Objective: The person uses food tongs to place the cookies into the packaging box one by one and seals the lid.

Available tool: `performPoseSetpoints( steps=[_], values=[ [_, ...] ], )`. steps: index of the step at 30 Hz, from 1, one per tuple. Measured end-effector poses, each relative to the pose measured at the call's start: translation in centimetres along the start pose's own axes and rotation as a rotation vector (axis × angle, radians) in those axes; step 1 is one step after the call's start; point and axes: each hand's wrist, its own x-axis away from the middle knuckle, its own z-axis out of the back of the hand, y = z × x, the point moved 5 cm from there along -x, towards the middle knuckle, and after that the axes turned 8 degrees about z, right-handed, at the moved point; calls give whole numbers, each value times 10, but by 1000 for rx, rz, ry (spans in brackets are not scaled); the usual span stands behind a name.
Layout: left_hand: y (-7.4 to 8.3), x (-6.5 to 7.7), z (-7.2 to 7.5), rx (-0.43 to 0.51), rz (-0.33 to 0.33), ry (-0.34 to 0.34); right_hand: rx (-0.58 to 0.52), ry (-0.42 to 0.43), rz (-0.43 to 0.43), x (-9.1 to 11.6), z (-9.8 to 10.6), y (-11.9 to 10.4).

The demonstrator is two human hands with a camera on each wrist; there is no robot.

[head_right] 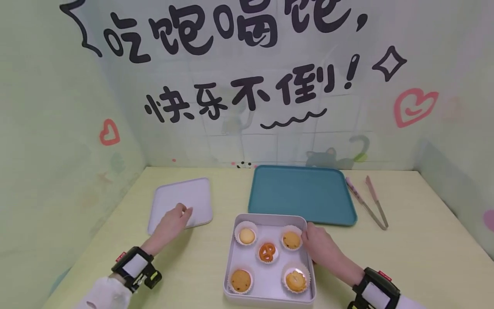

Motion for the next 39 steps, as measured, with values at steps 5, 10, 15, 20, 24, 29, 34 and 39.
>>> performPoseSetpoints(
  steps=[5,10,15,20,24,29,34,39],
  values=[
    [-31,-10,18,-202,112,127,5,11,-5,5,5,3],
    [-53,-3,28,-318,215,110,36,17,23,4,8,3],
    [-68,8,27,-340,262,-20,32,14,26,4,7,3],
    [-79,5,25,-305,266,-22,15,20,19,4,6,2],
    [-83,0,29,-164,250,-2,25,15,25,4,7,2],
    [-78,-9,31,183,226,-38,35,11,25,3,7,3],
    [-68,-15,24,516,288,-98,25,15,28,3,6,3],
    [-57,-19,24,636,280,-53,3,10,36,1,3,1]
  ],
)
